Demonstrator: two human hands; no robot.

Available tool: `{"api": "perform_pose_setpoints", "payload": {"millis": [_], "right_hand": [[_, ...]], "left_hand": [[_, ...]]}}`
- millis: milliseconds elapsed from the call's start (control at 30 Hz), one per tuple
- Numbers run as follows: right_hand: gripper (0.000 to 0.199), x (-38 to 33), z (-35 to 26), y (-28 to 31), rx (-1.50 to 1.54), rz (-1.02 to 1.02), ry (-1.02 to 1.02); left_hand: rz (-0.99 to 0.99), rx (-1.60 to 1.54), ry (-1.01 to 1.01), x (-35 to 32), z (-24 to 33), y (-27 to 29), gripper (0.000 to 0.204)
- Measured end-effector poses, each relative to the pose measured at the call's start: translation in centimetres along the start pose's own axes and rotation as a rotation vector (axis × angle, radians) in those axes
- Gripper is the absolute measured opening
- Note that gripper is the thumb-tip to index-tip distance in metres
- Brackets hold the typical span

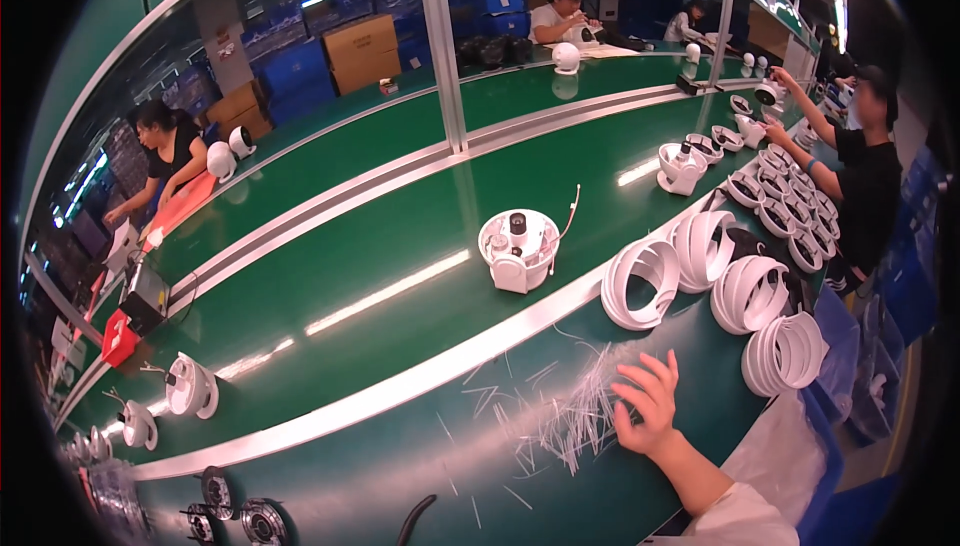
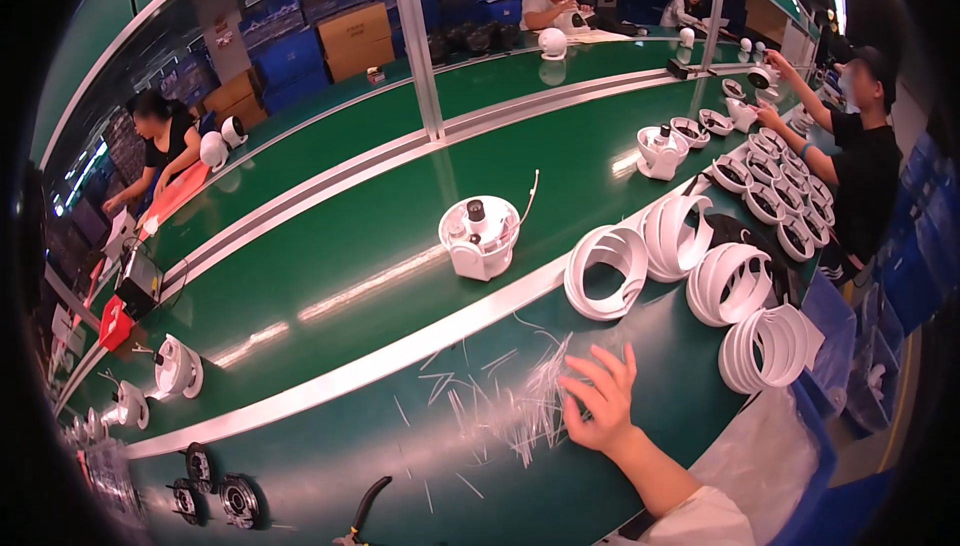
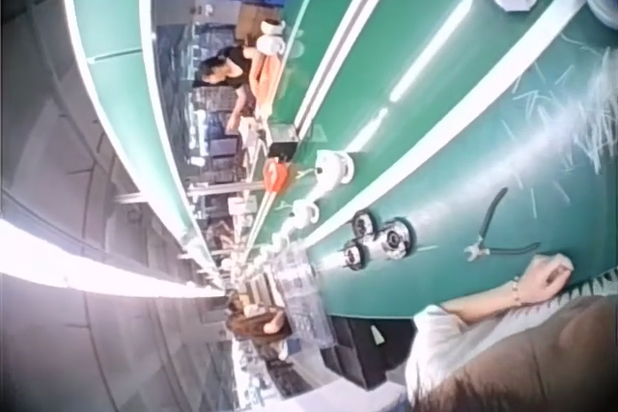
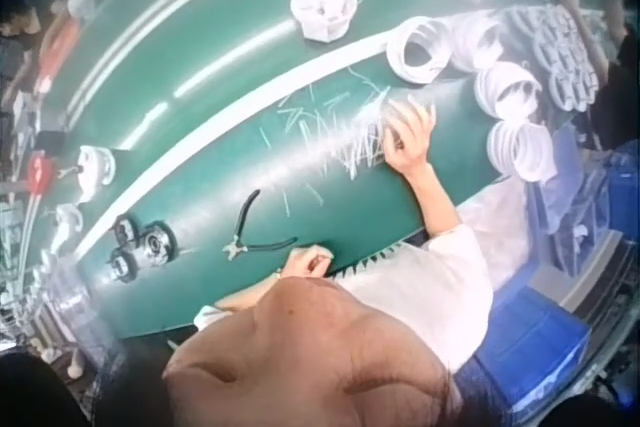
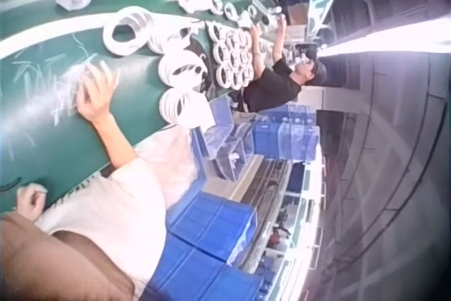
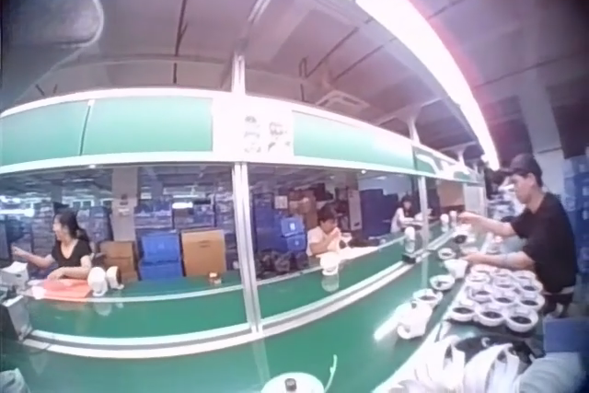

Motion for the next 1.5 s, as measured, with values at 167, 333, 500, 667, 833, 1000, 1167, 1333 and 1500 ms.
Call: {"api": "perform_pose_setpoints", "payload": {"millis": [167,333,500,667,833,1000,1167,1333,1500], "right_hand": [[0.025,1.8,0.6,0.9,-0.071,0.059,0.079],[0.026,7.4,3.3,-0.9,-0.146,0.097,-0.095],[0.026,8.4,9.1,-2.5,-0.243,-0.053,-0.174],[0.021,8.3,9.5,-1.6,-0.176,-0.032,-0.194],[0.011,6.7,3.4,4.0,-0.012,0.098,-0.071],[0.004,2.2,-6.3,5.3,0.193,-0.124,0.113],[0.018,-1.2,-11.5,3.8,0.417,-0.461,0.422],[0.037,-4.6,-11.9,2.5,0.510,-0.613,0.590],[0.038,-4.5,-11.1,1.5,0.459,-0.663,0.580]], "left_hand": [[-0.074,0.080,-0.058,0.8,0.7,0.1,0.007],[0.023,0.154,-0.252,0.4,0.1,0.9,0.011],[0.029,0.131,-0.271,0.3,-2.0,0.7,0.012],[0.221,0.341,-0.511,-4.0,0.3,3.3,0.014],[0.992,0.769,-0.271,-7.7,2.3,16.6,0.012],[0.827,1.026,0.270,-12.8,-2.9,28.0,0.036],[0.416,1.104,0.833,-10.5,-3.7,31.0,0.060],[0.325,1.203,0.899,-9.5,-4.1,31.5,0.054],[0.585,1.065,0.413,-8.5,-1.3,30.1,0.035]]}}
Point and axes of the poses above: each hand's wrist, its own x-axis towards the middle knuckle, its own y-axis out of the back of the hand, z = x × y, the point moved 1 cm from there along x, towards the middle knuckle, and after that the axes turned 6 degrees about -z, right-handed, at the moved point
